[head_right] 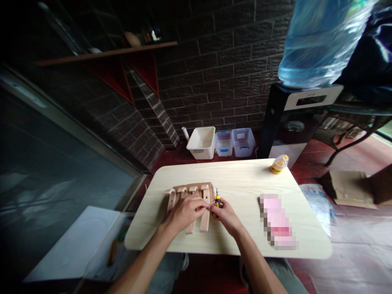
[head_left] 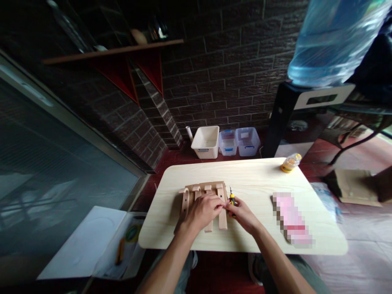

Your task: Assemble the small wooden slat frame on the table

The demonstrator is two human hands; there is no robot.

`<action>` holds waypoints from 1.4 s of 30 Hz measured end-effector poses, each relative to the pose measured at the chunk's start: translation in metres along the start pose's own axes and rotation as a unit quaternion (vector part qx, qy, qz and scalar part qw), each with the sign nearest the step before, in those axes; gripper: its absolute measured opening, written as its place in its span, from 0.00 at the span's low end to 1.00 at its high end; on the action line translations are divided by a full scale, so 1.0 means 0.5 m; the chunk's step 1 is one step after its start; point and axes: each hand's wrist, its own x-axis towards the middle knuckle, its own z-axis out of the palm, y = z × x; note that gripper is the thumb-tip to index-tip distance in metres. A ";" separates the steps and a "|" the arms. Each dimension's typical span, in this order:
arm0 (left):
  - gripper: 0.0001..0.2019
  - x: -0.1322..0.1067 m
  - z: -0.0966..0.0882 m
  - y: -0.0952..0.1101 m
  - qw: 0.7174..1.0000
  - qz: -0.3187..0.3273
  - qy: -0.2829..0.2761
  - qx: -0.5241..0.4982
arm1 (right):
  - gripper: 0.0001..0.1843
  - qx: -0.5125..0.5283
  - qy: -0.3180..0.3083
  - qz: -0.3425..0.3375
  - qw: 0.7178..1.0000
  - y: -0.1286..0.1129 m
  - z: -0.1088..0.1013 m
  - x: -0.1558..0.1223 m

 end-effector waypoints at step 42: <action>0.08 -0.024 0.040 -0.032 0.985 -0.109 0.071 -0.117 | 0.21 -0.009 0.001 0.009 1.000 0.000 -0.006 0.002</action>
